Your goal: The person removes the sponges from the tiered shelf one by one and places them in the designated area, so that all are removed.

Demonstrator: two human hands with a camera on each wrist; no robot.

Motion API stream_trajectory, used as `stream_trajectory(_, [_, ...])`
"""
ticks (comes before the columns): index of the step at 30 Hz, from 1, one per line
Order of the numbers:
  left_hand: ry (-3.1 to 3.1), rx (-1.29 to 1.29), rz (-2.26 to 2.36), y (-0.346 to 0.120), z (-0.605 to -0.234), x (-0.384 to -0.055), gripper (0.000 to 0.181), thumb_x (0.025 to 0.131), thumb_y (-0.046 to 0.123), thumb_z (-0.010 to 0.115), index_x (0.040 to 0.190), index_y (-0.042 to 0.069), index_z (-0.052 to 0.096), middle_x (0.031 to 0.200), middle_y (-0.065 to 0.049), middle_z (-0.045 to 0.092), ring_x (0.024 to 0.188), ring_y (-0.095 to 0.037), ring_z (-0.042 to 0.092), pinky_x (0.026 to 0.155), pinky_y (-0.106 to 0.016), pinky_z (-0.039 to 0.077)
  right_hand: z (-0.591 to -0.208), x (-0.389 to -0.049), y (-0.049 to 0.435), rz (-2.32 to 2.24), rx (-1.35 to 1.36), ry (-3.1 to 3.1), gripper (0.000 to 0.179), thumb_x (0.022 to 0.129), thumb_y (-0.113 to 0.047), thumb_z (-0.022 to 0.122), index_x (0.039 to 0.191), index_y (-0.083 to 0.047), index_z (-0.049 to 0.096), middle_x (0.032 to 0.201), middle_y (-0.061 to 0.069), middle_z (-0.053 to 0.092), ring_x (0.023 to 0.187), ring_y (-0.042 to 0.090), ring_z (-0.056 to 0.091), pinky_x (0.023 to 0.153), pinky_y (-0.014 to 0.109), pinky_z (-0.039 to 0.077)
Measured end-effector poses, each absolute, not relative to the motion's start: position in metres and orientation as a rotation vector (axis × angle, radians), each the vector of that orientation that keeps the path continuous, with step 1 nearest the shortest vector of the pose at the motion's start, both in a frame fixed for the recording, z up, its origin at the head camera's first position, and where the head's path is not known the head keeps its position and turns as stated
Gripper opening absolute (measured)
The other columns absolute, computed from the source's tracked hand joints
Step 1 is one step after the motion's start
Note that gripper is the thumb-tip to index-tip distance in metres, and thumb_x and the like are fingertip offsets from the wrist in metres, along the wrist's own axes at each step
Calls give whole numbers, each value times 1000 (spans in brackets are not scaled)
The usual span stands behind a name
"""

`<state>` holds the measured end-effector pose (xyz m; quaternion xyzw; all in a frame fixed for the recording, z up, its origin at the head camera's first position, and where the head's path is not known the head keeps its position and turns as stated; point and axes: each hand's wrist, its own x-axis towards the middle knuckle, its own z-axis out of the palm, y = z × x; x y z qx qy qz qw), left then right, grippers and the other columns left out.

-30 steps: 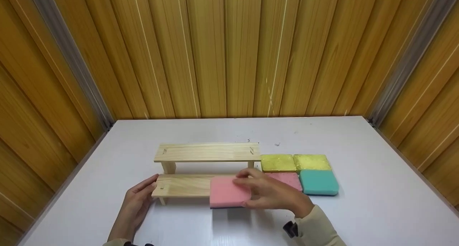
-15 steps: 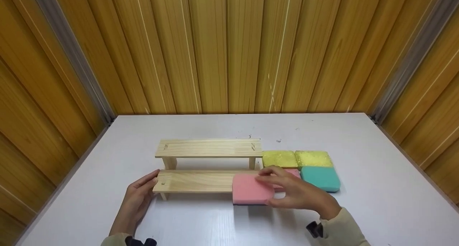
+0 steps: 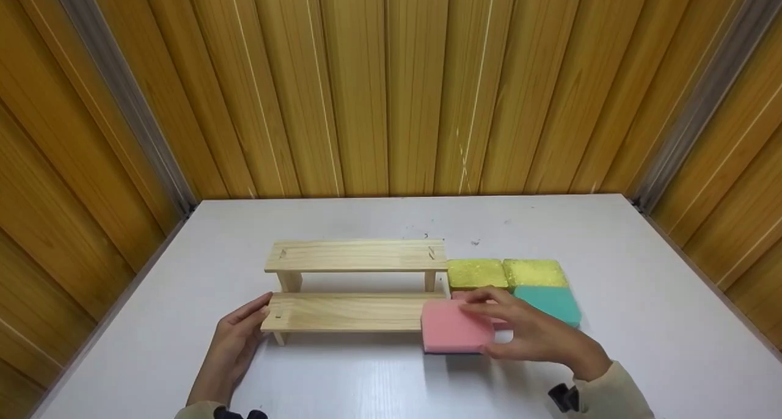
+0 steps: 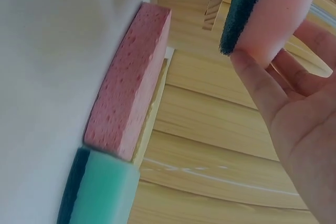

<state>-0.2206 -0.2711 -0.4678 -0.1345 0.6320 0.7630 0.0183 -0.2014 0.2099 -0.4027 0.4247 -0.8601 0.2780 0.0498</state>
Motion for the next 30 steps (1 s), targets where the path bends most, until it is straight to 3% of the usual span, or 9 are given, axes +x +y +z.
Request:
stream_trajectory(4, [1951, -411, 2379, -272, -468, -220, 54, 89, 11, 65, 139, 1, 46, 148, -11, 44, 101, 7, 61, 101, -20, 49, -403, -201, 218, 859, 1270, -2646, 54, 83, -24, 75, 133, -13, 58, 133, 6, 52, 117, 20, 54, 94, 29, 53])
stream_trajectory(21, [1967, -392, 2385, -270, -469, -220, 50, 91, 9, 62, 138, 0, 47, 148, -12, 43, 103, 7, 59, 100, -20, 49, -405, -199, 241, 869, 1239, -2652, 55, 81, -20, 77, 132, -13, 59, 127, 3, 53, 110, 11, 54, 89, 23, 52])
stream_trajectory(25, [1984, -375, 2371, -270, -468, -220, 49, 92, 8, 60, 139, -2, 46, 150, -14, 41, 118, -4, 57, 100, -19, 49, -407, -199, 244, 860, 1242, -2641, 54, 81, -22, 77, 131, -13, 60, 126, 3, 53, 109, 9, 53, 87, 23, 52])
stream_trajectory(30, [1987, -364, 2366, -270, -468, -220, 49, 93, 7, 58, 140, -2, 44, 151, -16, 38, 138, -25, 39, 101, -19, 48, -407, -199, 246, 848, 1240, -2639, 53, 81, -23, 77, 130, -13, 60, 125, 3, 53, 109, 9, 52, 88, 22, 52])
